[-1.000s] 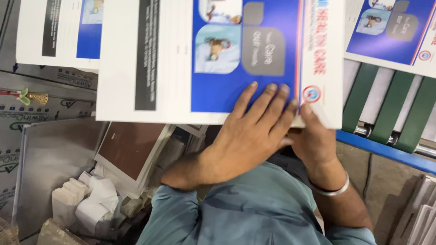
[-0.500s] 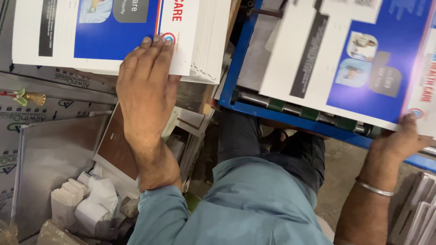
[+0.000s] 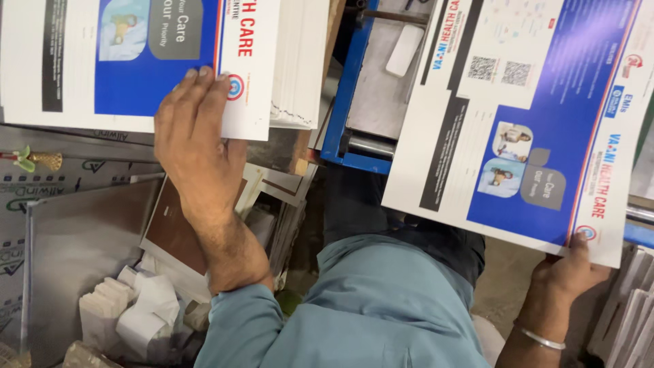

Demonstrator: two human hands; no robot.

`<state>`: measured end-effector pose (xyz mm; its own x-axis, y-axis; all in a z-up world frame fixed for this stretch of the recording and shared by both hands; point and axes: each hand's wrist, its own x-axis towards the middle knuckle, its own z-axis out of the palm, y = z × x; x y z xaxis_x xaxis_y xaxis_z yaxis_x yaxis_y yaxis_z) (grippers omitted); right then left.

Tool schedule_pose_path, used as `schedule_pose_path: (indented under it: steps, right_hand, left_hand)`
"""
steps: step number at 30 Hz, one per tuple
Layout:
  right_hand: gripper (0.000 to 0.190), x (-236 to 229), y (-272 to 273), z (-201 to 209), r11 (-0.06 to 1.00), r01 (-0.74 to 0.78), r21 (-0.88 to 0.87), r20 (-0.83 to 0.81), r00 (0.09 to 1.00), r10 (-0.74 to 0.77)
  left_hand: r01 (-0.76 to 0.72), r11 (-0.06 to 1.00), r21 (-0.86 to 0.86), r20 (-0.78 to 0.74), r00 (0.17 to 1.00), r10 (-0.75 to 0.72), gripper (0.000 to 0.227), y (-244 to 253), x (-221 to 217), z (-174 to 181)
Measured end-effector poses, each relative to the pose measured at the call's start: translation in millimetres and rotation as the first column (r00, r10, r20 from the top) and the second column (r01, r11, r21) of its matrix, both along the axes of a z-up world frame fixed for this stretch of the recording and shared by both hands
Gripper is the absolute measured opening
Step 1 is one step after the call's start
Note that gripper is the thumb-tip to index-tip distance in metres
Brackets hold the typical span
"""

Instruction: The person sits on the floor and repeatedly picks up printed paper sheets from a stack, places them into a blue paper processing machine, and collects the processed sheets. The task involves handling stacks of paper and operating the machine's rollers.

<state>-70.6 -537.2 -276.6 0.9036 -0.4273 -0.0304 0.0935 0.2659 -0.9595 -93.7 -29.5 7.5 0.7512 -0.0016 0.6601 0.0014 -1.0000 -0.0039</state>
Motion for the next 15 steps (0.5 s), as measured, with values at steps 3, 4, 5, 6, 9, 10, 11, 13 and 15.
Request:
schedule_pose_path:
  steps: [3, 4, 5, 6, 9, 10, 11, 13, 15]
  right_hand:
    - [0.04, -6.2, 0.8, 3.9, 0.999, 0.013, 0.037, -0.026, 1.0, -0.012]
    - [0.041, -5.0, 2.8, 3.8, 0.998, 0.018, 0.057, -0.035, 0.999, -0.016]
    - [0.039, -2.8, 4.5, 3.5, 0.999, 0.018, 0.031, -0.035, 0.999, -0.017]
    - [0.038, 2.1, 5.2, 2.8, 1.0, 0.026, 0.005, -0.031, 0.999, -0.026]
    - [0.037, 21.9, 4.6, -0.8, 0.999, 0.032, 0.0, -0.004, 0.999, -0.032]
    - [0.038, 32.2, 5.3, -3.4, 1.0, 0.021, 0.011, 0.008, 1.0, -0.021]
    - [0.038, 40.8, 6.6, -6.0, 0.997, 0.035, 0.062, 0.001, 0.999, -0.035]
    - [0.038, 59.5, 8.8, -10.7, 0.985, 0.062, 0.161, -0.017, 0.998, -0.06]
    - [0.036, 77.0, 11.1, -16.4, 0.988, 0.012, 0.154, 0.032, 0.999, -0.017]
  left_hand:
    - [-0.026, 0.999, -0.019, -0.022, 0.999, 0.026, 0.036, 4.3, 1.4, -4.3]
    - [-0.043, 0.999, -0.034, -0.033, 0.999, 0.042, 0.035, 7.2, -0.1, -5.1]
    - [-0.05, 0.998, -0.036, -0.043, 0.998, 0.048, 0.035, 9.5, -2.3, -5.8]
    - [-0.05, 0.998, -0.04, -0.048, 0.998, 0.048, 0.035, 10.6, -1.9, -6.9]
    - [-0.051, 0.997, -0.055, -0.054, 0.997, 0.048, 0.034, 12.1, 0.0, -8.6]
    - [-0.06, 0.996, -0.06, -0.053, 0.997, 0.057, 0.034, 12.6, -0.6, -9.2]
    - [-0.046, 0.997, -0.061, -0.051, 0.998, 0.043, 0.032, 13.5, -0.9, -9.7]
    - [-0.02, 0.998, -0.065, -0.044, 0.999, 0.017, 0.029, 14.8, -1.0, -9.9]
    - [-0.032, 0.997, -0.071, -0.051, 0.998, 0.028, 0.029, 15.1, 0.9, -8.8]
